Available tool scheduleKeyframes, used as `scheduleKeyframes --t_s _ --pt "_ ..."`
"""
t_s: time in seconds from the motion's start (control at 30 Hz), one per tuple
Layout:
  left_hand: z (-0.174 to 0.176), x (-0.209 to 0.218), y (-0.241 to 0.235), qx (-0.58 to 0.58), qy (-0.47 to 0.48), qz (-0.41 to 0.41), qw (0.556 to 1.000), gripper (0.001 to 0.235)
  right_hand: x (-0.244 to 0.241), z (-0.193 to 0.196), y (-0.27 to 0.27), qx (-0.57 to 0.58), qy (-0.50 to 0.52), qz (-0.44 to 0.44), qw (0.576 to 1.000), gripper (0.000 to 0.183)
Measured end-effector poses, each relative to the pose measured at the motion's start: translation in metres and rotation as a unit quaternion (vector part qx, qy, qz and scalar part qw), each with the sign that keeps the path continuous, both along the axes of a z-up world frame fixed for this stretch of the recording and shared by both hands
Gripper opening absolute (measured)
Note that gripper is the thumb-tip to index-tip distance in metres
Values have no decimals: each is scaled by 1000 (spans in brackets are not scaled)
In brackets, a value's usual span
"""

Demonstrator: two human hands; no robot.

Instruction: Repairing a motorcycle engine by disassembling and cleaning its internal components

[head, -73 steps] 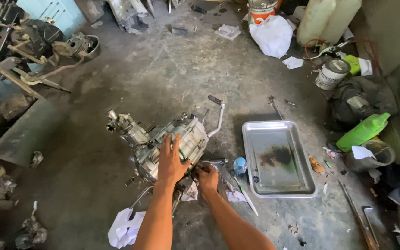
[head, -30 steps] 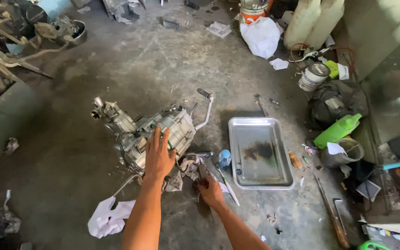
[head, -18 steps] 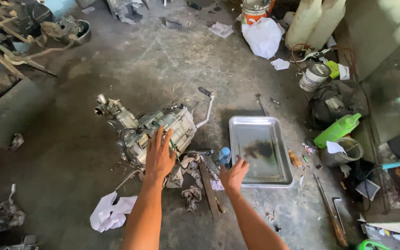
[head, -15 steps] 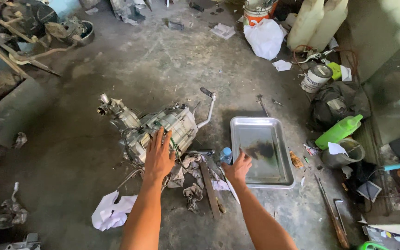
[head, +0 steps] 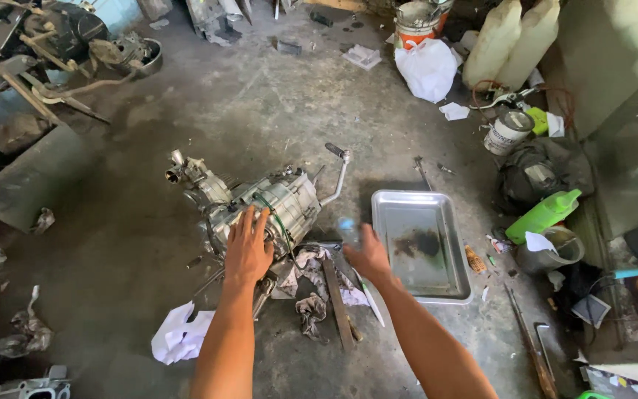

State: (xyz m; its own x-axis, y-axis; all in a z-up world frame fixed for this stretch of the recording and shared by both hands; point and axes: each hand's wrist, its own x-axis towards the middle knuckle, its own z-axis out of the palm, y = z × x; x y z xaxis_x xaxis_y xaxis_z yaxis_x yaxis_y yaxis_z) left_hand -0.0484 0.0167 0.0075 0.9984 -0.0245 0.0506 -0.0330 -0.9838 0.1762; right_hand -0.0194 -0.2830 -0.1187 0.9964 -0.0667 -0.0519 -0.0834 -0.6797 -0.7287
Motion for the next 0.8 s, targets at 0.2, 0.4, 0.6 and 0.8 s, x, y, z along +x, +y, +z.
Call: scheduleKeyframes --t_s 0.2,0.4,0.6,0.8 --pt "8 2 -5 7 56 21 998 76 81 -3 23 -365 -43 255 894 89" --pt "7 0 -17 22 33 -23 999 67 76 102 59 -450 -140 284 835 19" --pt "9 -2 -21 3 20 -20 1000 66 86 117 71 -498 -176 269 805 15" --pt "0 -1 -13 8 20 -53 998 68 71 136 58 -459 -109 291 832 15"
